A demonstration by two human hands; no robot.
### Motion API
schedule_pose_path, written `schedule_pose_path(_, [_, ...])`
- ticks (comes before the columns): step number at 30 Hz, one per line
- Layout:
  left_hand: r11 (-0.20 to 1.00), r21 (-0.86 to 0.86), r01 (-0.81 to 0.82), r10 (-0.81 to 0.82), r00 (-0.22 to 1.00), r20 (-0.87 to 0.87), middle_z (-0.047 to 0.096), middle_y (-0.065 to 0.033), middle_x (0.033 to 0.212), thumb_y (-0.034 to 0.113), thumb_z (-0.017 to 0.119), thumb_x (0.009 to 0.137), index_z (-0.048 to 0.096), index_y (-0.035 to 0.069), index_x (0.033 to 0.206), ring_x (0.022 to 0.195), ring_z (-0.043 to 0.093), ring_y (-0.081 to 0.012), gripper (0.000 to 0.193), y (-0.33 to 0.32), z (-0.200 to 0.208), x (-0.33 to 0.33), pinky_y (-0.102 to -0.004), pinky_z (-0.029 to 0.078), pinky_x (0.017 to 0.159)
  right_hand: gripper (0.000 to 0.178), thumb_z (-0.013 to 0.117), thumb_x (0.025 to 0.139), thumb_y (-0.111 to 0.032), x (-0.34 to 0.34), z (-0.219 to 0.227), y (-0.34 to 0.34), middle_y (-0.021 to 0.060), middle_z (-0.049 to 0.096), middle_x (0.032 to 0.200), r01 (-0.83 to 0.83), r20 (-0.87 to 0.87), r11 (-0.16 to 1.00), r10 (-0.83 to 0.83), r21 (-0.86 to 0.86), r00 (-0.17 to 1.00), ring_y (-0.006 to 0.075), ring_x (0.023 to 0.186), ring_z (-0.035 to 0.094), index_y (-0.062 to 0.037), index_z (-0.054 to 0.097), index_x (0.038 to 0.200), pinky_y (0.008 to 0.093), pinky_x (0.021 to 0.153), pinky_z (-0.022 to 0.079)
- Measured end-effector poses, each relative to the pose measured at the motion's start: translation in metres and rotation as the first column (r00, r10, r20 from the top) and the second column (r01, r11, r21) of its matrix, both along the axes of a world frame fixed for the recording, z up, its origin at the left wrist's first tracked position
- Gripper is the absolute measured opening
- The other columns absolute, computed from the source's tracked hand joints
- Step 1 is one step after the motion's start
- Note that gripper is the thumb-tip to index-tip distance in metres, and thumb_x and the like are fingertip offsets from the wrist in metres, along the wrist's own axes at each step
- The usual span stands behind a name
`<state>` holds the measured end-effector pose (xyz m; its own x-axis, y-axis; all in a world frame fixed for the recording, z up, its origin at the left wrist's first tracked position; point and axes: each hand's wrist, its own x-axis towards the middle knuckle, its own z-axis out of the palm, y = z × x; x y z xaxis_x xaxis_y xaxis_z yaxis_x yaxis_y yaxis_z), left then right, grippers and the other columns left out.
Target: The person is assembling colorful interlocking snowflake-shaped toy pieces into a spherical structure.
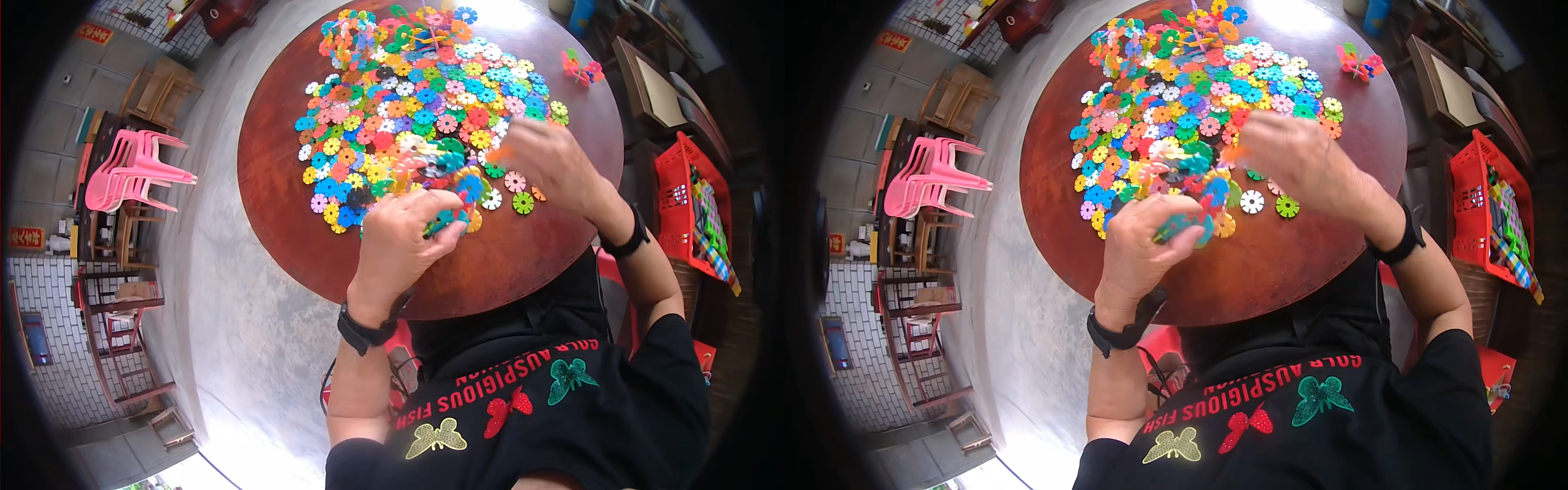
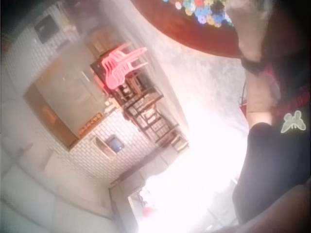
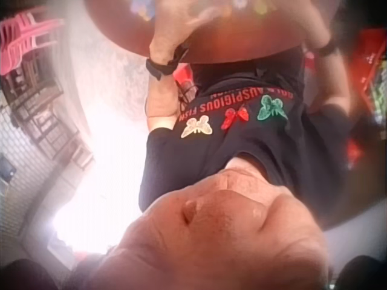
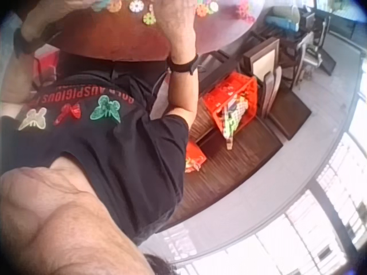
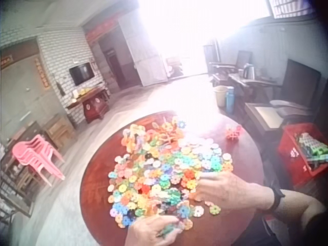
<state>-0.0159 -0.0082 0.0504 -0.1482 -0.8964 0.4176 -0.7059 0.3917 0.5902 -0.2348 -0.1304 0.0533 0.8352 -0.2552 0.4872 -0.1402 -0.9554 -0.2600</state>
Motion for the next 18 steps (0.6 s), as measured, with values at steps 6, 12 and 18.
schedule_pose_path(6, [0.985, 0.129, -0.116, 0.143, 0.964, -0.222, 0.065, -0.0071, 0.097, 0.007, 0.070, 0.073, 0.061, 0.009, 0.103, 0.087, 0.061, -0.0277, 0.031, 0.003, -0.007, -0.004, -0.0363, 0.045, 0.073, 0.018, 0.056, 0.093, -0.019, -0.007, -0.051, -0.031, 0.0114, 0.053, 0.081, 0.321, -0.046, 0.943, -0.318, 0.084, 0.947, 0.0311, 0.075, 0.059, -0.0025, 0.054, 0.088, 0.0421, 0.066, 0.047])
schedule_pose_path(12, [0.996, -0.092, 0.001, -0.003, 1.000, -0.025, 0.065, -0.0061, 0.099, 0.004, 0.068, 0.074, 0.058, 0.010, 0.118, 0.084, 0.059, -0.0269, 0.045, -0.004, -0.010, -0.001, -0.0376, 0.042, 0.083, 0.023, 0.062, 0.089, -0.028, -0.002, -0.039, -0.021, 0.0117, 0.057, 0.087, 0.494, -0.217, 0.869, -0.489, -0.038, 0.845, 0.0318, 0.077, 0.061, -0.0059, 0.057, 0.094, 0.0429, 0.066, 0.049])
schedule_pose_path(18, [0.995, -0.029, -0.099, 0.097, 0.992, -0.083, 0.065, -0.0062, 0.088, 0.008, 0.070, 0.073, 0.059, 0.008, 0.110, 0.079, 0.059, -0.0267, 0.038, -0.001, -0.011, -0.010, -0.0384, 0.042, 0.082, 0.024, 0.066, 0.087, -0.023, 0.009, 0.020, 0.028, 0.0133, 0.055, 0.080, 0.197, 0.073, 0.952, -0.219, 0.232, 0.973, 0.0327, 0.074, 0.058, -0.0014, 0.056, 0.090, 0.0423, 0.064, 0.046])
